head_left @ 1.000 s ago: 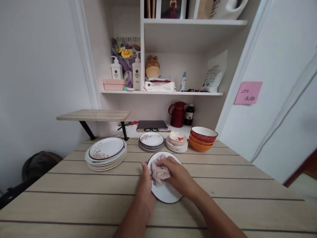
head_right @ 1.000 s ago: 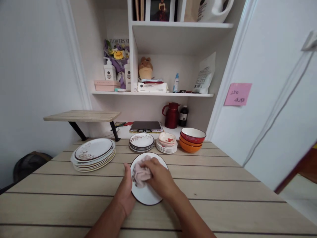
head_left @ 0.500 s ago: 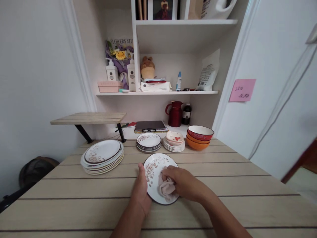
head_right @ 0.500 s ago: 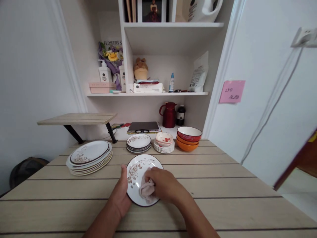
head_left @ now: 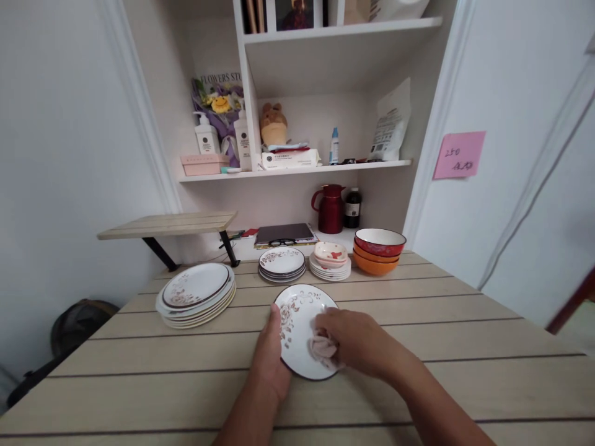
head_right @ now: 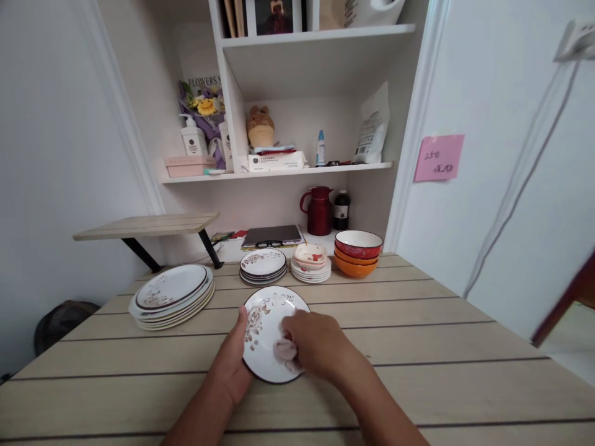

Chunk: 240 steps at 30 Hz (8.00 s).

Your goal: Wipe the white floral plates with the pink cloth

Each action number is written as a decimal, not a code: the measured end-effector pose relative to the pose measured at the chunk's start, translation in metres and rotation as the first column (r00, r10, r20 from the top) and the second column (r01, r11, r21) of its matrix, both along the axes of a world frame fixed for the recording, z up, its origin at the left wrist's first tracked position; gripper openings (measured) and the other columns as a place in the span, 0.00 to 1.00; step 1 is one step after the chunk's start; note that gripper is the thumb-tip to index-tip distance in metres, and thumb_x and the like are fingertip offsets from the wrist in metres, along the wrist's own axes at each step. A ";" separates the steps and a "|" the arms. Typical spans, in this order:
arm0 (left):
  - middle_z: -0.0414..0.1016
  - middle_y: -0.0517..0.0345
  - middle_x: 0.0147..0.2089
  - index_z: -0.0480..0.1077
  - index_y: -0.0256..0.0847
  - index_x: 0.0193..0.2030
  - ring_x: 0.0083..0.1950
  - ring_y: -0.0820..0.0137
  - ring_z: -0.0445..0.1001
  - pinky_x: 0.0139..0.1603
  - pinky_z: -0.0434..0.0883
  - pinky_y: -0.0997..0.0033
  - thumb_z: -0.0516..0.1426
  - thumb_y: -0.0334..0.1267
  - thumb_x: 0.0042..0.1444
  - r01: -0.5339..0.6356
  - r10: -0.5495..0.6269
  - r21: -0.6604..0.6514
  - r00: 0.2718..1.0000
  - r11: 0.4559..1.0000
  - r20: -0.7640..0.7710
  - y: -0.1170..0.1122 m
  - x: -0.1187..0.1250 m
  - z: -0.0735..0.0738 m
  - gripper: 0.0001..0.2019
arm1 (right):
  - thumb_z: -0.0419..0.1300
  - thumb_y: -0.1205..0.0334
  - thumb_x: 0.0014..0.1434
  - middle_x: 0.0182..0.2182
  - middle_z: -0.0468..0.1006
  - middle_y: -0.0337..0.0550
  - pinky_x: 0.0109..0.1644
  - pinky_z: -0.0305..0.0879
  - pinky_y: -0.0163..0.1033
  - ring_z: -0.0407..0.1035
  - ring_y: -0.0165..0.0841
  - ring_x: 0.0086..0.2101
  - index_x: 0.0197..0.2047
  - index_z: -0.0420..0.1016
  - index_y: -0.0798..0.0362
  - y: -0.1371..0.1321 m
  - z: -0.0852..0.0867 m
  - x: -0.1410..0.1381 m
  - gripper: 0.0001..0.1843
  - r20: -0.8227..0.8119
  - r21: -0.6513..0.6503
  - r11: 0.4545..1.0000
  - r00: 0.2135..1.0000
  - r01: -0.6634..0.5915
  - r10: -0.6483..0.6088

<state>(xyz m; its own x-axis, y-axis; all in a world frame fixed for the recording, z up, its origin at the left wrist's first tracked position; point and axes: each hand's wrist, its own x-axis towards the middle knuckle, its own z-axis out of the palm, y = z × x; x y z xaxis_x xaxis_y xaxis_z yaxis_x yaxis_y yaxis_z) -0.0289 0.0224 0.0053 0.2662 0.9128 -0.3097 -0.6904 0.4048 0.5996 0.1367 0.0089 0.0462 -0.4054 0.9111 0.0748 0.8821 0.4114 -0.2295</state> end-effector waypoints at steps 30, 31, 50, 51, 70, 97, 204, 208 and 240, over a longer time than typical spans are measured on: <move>0.66 0.41 0.62 0.64 0.38 0.62 0.63 0.54 0.64 0.65 0.56 0.52 0.48 0.62 0.55 0.066 -0.098 0.187 0.981 0.980 0.168 0.016 -0.009 -0.027 0.35 | 0.53 0.76 0.43 0.36 0.74 0.39 0.35 0.55 0.33 0.66 0.31 0.34 0.43 0.65 0.51 0.020 -0.014 -0.014 0.22 -0.426 0.002 0.992 0.898 0.124 -0.111; 0.67 0.41 0.61 0.64 0.37 0.62 0.63 0.54 0.64 0.65 0.57 0.52 0.48 0.61 0.56 0.066 -0.096 0.180 0.981 0.981 0.168 0.017 -0.009 -0.028 0.35 | 0.52 0.76 0.44 0.35 0.74 0.38 0.36 0.55 0.33 0.66 0.31 0.35 0.39 0.67 0.51 0.021 -0.014 -0.014 0.18 -0.433 0.023 0.994 0.897 0.110 -0.089; 0.73 0.41 0.56 0.65 0.37 0.61 0.57 0.53 0.71 0.59 0.64 0.53 0.45 0.63 0.56 0.110 -0.124 0.093 0.979 0.990 0.161 0.011 -0.007 -0.012 0.36 | 0.47 0.58 0.64 0.50 0.67 0.46 0.59 0.55 0.43 0.59 0.37 0.54 0.41 0.73 0.48 -0.002 -0.004 -0.036 0.14 -0.523 -0.035 0.989 0.846 -0.145 0.106; 0.73 0.41 0.56 0.65 0.37 0.61 0.56 0.53 0.71 0.59 0.64 0.53 0.45 0.63 0.57 0.108 -0.123 0.095 0.979 0.990 0.161 0.011 -0.007 -0.012 0.36 | 0.47 0.59 0.64 0.51 0.66 0.46 0.60 0.55 0.44 0.58 0.37 0.56 0.38 0.73 0.49 -0.002 -0.004 -0.036 0.13 -0.534 -0.042 0.991 0.841 -0.126 0.084; 0.74 0.41 0.55 0.68 0.34 0.58 0.56 0.53 0.71 0.58 0.65 0.53 0.46 0.61 0.57 0.034 -0.041 0.051 0.989 0.998 0.144 0.013 -0.008 -0.014 0.34 | 0.61 0.67 0.50 0.63 0.56 0.40 0.60 0.53 0.52 0.55 0.43 0.59 0.41 0.80 0.38 0.016 -0.025 -0.036 0.17 -0.446 -0.055 0.979 0.872 0.195 -0.199; 0.75 0.41 0.53 0.71 0.34 0.54 0.55 0.54 0.72 0.60 0.63 0.54 0.50 0.58 0.57 -0.007 -0.012 0.089 0.978 0.996 0.207 0.011 -0.007 -0.018 0.31 | 0.66 0.45 0.44 0.65 0.53 0.54 0.58 0.53 0.58 0.52 0.54 0.61 0.65 0.56 0.49 0.006 -0.005 -0.026 0.48 -0.258 0.258 0.861 0.890 0.439 -0.377; 0.72 0.39 0.57 0.63 0.33 0.61 0.60 0.56 0.68 0.64 0.60 0.55 0.50 0.58 0.57 0.079 -0.096 0.141 0.988 0.987 0.121 0.011 -0.006 -0.008 0.34 | 0.56 0.64 0.55 0.47 0.69 0.40 0.32 0.51 0.35 0.68 0.33 0.38 0.52 0.68 0.40 0.025 -0.003 -0.004 0.21 -0.145 0.113 0.946 0.946 0.305 -0.288; 0.72 0.40 0.56 0.63 0.33 0.62 0.60 0.56 0.68 0.63 0.61 0.54 0.49 0.56 0.59 0.082 -0.099 0.124 0.985 0.989 0.140 0.011 -0.005 -0.008 0.33 | 0.58 0.69 0.46 0.39 0.73 0.38 0.29 0.44 0.35 0.66 0.32 0.34 0.41 0.69 0.46 0.013 0.002 0.007 0.17 -0.004 -0.020 0.967 0.967 0.255 -0.255; 0.74 0.40 0.54 0.64 0.35 0.61 0.55 0.54 0.73 0.58 0.67 0.54 0.47 0.62 0.56 0.084 -0.091 0.068 0.990 0.994 0.107 0.009 -0.004 -0.008 0.36 | 0.56 0.69 0.50 0.39 0.73 0.40 0.32 0.47 0.35 0.66 0.32 0.34 0.44 0.68 0.46 -0.005 -0.006 -0.028 0.17 -0.064 0.015 0.996 0.994 -0.090 0.091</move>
